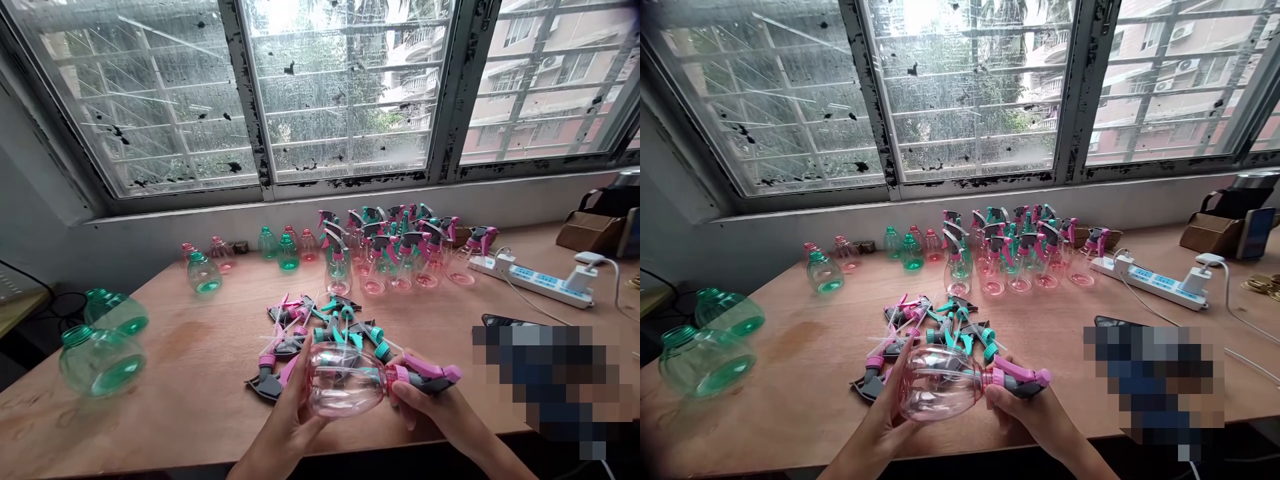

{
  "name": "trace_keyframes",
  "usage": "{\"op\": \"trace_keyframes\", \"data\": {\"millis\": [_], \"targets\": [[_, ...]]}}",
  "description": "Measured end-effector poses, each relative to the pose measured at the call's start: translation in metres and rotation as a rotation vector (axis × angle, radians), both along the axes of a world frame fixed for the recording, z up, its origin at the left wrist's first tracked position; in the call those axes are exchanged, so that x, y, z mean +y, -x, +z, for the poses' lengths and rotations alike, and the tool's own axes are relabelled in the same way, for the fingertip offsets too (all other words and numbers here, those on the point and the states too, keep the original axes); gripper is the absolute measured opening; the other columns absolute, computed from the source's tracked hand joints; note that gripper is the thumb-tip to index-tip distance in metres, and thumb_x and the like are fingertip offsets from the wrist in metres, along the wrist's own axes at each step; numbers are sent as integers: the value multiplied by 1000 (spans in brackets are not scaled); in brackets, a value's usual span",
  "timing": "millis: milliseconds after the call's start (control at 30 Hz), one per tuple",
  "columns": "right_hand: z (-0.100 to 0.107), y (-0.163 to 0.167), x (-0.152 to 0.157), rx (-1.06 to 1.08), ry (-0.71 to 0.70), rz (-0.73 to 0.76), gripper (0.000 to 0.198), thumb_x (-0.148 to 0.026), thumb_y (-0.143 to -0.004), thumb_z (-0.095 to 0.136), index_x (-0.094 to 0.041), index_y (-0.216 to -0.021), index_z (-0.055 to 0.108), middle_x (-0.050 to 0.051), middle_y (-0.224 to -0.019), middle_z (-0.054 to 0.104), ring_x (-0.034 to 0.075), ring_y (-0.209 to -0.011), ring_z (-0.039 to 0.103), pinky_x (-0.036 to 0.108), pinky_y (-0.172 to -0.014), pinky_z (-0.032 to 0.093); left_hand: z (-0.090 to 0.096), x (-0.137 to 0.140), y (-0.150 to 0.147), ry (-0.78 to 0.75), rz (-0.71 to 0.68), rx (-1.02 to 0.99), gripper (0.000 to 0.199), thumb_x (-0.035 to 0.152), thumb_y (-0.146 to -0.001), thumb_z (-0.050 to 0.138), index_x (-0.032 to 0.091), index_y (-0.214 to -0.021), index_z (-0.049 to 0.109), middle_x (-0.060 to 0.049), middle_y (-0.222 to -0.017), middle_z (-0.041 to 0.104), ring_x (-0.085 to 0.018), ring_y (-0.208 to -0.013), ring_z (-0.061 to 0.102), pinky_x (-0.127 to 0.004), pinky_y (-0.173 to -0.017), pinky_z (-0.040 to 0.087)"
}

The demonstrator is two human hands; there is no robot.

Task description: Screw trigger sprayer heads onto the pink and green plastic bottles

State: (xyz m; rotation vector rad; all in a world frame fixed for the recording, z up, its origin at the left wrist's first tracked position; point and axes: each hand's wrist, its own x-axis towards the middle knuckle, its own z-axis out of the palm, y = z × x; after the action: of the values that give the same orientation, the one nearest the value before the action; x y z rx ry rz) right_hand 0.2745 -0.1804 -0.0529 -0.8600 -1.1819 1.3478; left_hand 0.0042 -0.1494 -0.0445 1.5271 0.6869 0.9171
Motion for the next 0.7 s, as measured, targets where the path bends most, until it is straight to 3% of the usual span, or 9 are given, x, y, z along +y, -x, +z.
{"op": "trace_keyframes", "data": {"millis": [67, 200, 400, 500, 633, 700], "targets": [[0, 0, 0, 6, 16, 2, 32, -45, -85, 82, -20, -92, 65, -2, -70, 69, 12, -50, 55, 25, -51, 45, 0, 0, 0, 3, -10, -4, 113, 40, -89, 80, 41, -164, -4, -8, -175, 18, -37, -153, 36, -47, -122, 36], [-1, 0, 0, -6, 37, -28, 33, -44, -79, 88, -22, -94, 68, -3, -64, 69, 13, -51, 56, 25, -51, 44, 6, -3, 1, -12, -4, 45, 123, 41, -75, 92, 40, -165, 7, -7, -176, 12, -41, -157, 24, -51, -127, 26], [-2, 0, 2, 32, 37, -51, 34, -46, -80, 88, -24, -99, 70, -5, -63, 65, 13, -52, 59, 23, -51, 47, 8, -7, 1, 8, -63, -1, 109, 33, -91, 79, 50, -161, -2, -5, -175, 14, -34, -153, 36, -49, -124, 33], [-1, 0, 2, 21, -4, -31, 28, -48, -86, 82, -24, -93, 70, -4, -64, 64, 13, -53, 56, 23, -51, 47, 3, -6, 2, -35, -59, 11, 96, 34, -97, 71, 52, -161, 1, -5, -174, 15, -32, -149, 43, -47, -122, 37], [2, 0, 2, 11, -16, -1, 28, -49, -86, 81, -24, -90, 68, -5, -62, 61, 12, -51, 53, 23, -50, 44, 2, -5, 4, -78, -83, 37, 109, 37, -92, 77, 45, -163, -6, -5, -176, 8, -35, -157, 26, -52, -128, 22], [4, 1, 1, 18, -11, 5, 27, -48, -86, 81, -24, -89, 68, -5, -64, 63, 12, -50, 53, 22, -50, 44, 4, -5, 4, -61, -96, 21, 110, 40, -89, 79, 41, -164, -1, -5, -177, 3, -36, -159, 19, -53, -128, 20]]}}
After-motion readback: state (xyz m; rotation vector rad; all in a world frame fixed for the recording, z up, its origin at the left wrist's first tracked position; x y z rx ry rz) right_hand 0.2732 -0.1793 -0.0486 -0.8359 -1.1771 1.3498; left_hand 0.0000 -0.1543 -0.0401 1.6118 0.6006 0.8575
